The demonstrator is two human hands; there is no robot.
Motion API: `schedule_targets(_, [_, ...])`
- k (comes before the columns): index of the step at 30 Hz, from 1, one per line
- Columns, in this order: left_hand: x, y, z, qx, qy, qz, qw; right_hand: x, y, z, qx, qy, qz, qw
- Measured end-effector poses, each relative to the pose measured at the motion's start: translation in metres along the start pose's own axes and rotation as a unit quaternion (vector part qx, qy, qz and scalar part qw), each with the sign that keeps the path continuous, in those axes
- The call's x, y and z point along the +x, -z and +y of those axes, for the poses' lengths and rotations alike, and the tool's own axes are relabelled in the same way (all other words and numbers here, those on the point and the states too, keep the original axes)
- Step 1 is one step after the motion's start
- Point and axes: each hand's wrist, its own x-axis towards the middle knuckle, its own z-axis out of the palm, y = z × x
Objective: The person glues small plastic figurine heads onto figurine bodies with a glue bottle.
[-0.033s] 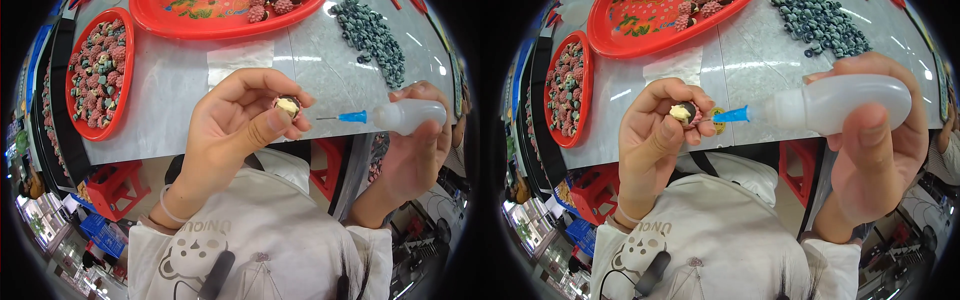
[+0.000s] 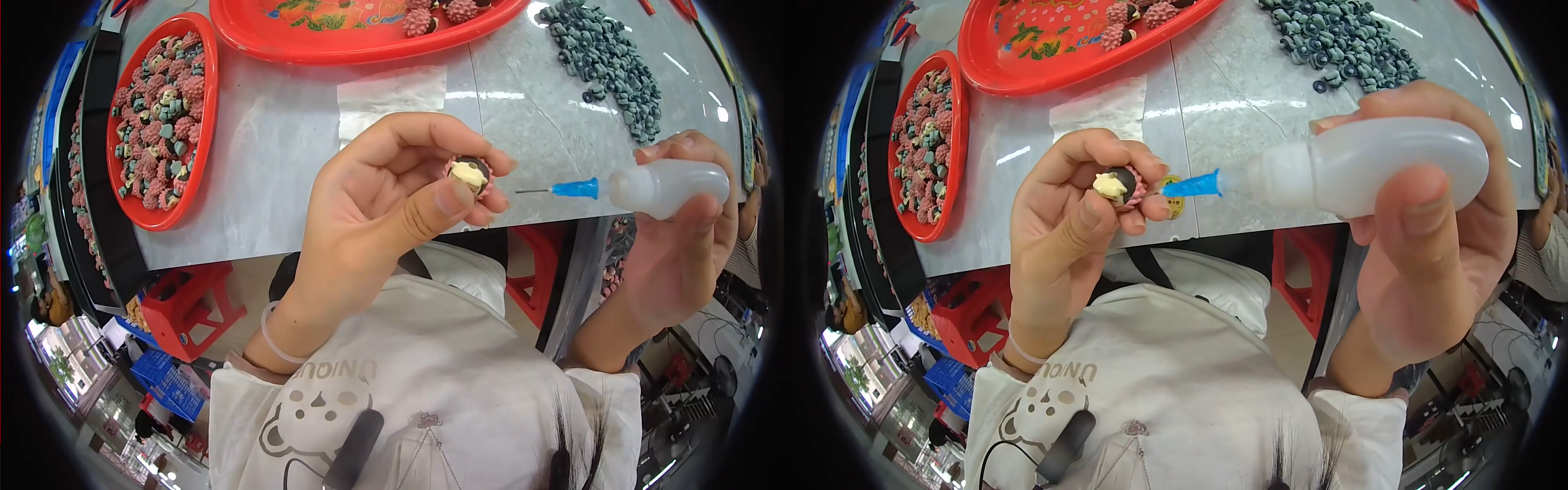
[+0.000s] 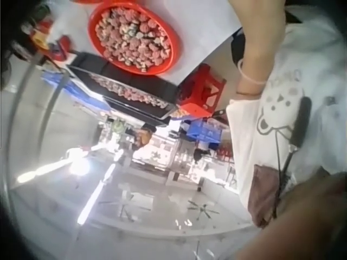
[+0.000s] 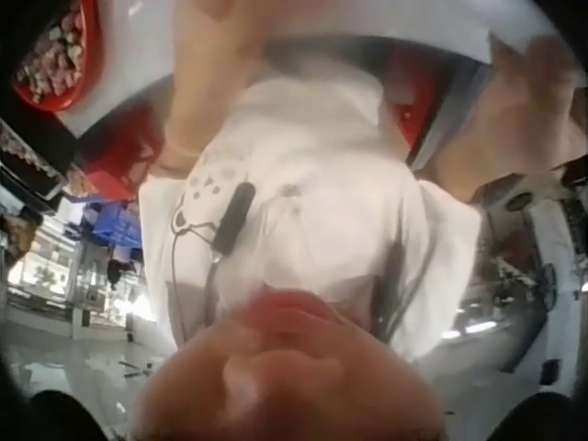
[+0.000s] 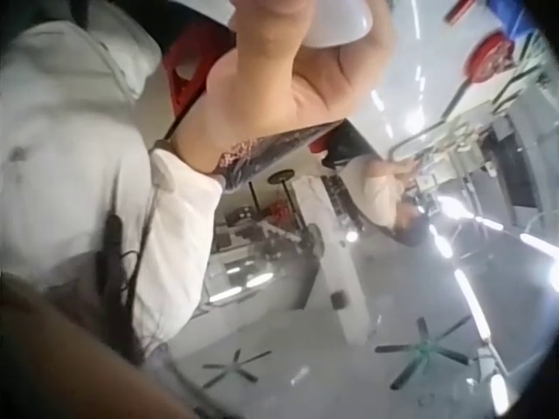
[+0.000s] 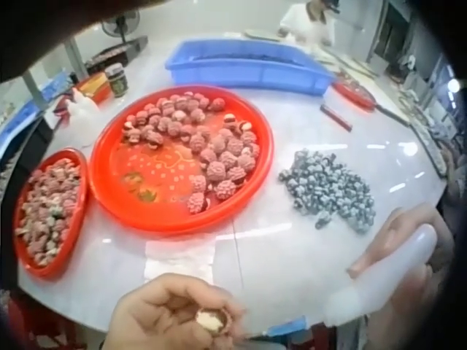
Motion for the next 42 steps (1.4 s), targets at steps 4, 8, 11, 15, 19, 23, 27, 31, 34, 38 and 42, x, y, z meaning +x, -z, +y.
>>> schedule_targets(4, [-0.001,0.003,-0.002,0.029,-0.030,-0.009,0.999,0.001,-0.001,-0.001,-0.013,-0.013,-0.001,1.000])
schedule_targets(8, [-0.002,-0.001,-0.002,0.048,-0.037,-0.005,0.998,0.002,-0.017,-0.007,-0.087,0.032,-0.001,0.996])
schedule_targets(11, [-0.003,-0.004,0.000,0.059,-0.034,0.020,0.998,-0.005,-0.001,-0.006,-0.139,0.165,-0.028,0.976])
schedule_targets(15, [-0.001,-0.005,-0.001,0.040,-0.036,0.026,0.998,-0.013,-0.010,-0.009,-0.188,0.234,0.000,0.954])
schedule_targets(19, [0.000,-0.001,-0.001,0.034,-0.036,0.018,0.999,-0.009,-0.010,-0.010,-0.212,0.251,-0.019,0.944])
schedule_targets(23, [0.001,-0.001,0.000,0.028,-0.041,0.021,0.999,-0.007,-0.008,-0.016,-0.155,0.194,-0.019,0.968])
schedule_targets(27, [0.001,-0.004,0.000,0.033,-0.038,0.031,0.998,-0.003,0.006,-0.005,-0.015,-0.012,0.068,0.997])
schedule_targets(31, [0.003,-0.006,-0.001,0.034,-0.031,0.026,0.999,0.018,-0.020,0.030,-0.019,0.055,0.068,0.996])
schedule_targets(34, [0.003,-0.001,-0.005,-0.005,-0.066,-0.024,0.998,0.029,-0.035,0.045,-0.127,0.104,0.036,0.986])
schedule_targets(38, [0.002,-0.001,-0.003,0.015,-0.069,0.005,0.997,0.030,-0.048,0.053,-0.165,0.100,0.023,0.981])
schedule_targets(42, [0.002,0.003,-0.001,0.024,-0.077,0.007,0.997,0.030,-0.009,0.043,-0.300,0.144,0.079,0.940])
